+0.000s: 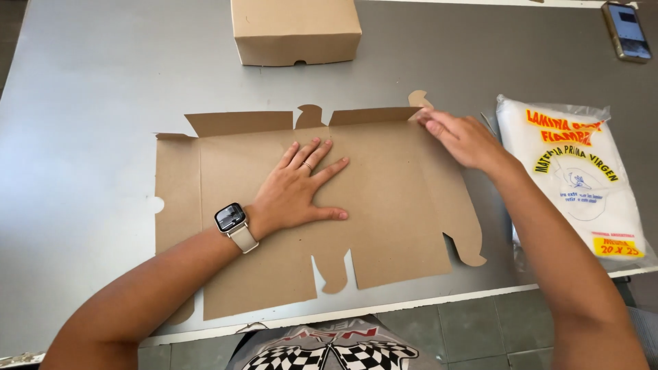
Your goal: The person assembles a flat cardboard box by folding the sides and tucking the flaps into place. They then place a clear plastic bag inside the box and close the lid. The person repeats this process with a second cardboard box.
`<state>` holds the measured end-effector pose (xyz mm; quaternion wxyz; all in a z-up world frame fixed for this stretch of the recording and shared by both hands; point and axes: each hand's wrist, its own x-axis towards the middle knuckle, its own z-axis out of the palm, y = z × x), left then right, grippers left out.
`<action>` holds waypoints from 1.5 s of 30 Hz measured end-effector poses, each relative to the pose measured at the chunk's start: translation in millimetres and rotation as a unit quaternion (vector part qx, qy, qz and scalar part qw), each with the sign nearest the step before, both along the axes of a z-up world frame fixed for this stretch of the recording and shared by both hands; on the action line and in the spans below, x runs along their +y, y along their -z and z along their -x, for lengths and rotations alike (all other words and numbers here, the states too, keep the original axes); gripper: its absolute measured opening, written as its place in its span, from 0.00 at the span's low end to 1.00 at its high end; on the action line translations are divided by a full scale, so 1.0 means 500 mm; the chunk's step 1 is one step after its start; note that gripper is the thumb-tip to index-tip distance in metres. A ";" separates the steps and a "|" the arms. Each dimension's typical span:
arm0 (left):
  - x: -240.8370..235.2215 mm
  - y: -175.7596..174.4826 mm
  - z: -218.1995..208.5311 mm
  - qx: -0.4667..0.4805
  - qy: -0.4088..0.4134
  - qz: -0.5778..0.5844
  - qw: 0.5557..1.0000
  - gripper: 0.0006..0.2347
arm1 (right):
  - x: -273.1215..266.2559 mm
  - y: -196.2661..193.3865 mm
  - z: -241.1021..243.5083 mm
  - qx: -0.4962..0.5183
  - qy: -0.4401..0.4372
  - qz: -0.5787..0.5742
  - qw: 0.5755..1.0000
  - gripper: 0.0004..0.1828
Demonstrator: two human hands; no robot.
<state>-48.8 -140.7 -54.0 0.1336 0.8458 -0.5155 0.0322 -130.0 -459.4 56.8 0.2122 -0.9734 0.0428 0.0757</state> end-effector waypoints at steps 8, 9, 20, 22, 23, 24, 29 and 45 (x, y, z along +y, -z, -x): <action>-0.007 0.007 -0.017 0.007 -0.019 -0.019 1.000 0.44 | -0.168 0.187 -0.142 -0.138 0.100 -0.247 0.954 0.44; -0.006 0.009 -0.016 0.014 -0.027 -0.021 0.999 0.44 | -0.145 0.170 -0.137 -0.154 0.093 -0.257 0.950 0.30; -0.006 -0.012 -0.031 0.044 -0.027 -0.017 0.999 0.44 | -0.083 0.148 -0.004 -0.132 -0.089 0.060 0.985 0.36; 0.002 -0.012 -0.031 0.051 -0.028 -0.021 0.998 0.44 | -0.086 0.149 0.011 -0.108 -0.092 0.100 0.985 0.42; 0.000 -0.012 -0.031 0.049 -0.027 -0.021 0.998 0.44 | -0.095 0.148 0.023 -0.097 -0.082 0.121 0.984 0.44; -0.001 -0.012 -0.031 0.046 -0.026 -0.021 0.998 0.44 | -0.104 0.147 0.034 -0.086 -0.072 0.142 0.983 0.46; 0.013 -0.006 -0.059 0.028 -0.026 -0.017 0.999 0.42 | -0.068 0.122 0.129 -0.067 -0.039 0.206 0.976 0.59; -0.125 -0.012 0.219 -0.053 0.137 -0.142 0.979 0.45 | -0.002 0.124 0.253 -0.113 -0.163 0.286 0.938 0.27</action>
